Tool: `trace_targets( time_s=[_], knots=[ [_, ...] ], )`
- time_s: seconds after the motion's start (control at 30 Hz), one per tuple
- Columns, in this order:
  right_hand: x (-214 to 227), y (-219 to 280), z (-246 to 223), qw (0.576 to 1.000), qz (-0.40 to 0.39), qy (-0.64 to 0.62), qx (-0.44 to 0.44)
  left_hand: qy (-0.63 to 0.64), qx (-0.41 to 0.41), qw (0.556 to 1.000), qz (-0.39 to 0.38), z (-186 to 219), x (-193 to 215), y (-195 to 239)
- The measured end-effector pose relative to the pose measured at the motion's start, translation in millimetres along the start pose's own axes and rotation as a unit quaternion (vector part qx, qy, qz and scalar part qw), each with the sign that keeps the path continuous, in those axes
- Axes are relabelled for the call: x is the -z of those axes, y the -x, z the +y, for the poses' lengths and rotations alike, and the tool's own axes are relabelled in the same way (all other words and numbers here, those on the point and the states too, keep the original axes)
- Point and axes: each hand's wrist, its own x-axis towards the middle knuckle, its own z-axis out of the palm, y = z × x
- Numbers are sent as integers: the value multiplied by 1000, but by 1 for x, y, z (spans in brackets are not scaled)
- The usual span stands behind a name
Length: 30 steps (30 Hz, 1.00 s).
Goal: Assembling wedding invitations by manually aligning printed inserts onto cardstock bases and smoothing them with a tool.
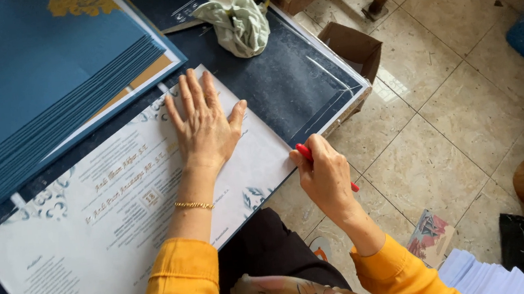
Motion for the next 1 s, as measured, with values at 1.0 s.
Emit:
trace_targets(
  time_s=[1.0],
  knots=[
    [-6,2,11,996,1,87,-3,52,174,983,-4,-167,89,187]
  ],
)
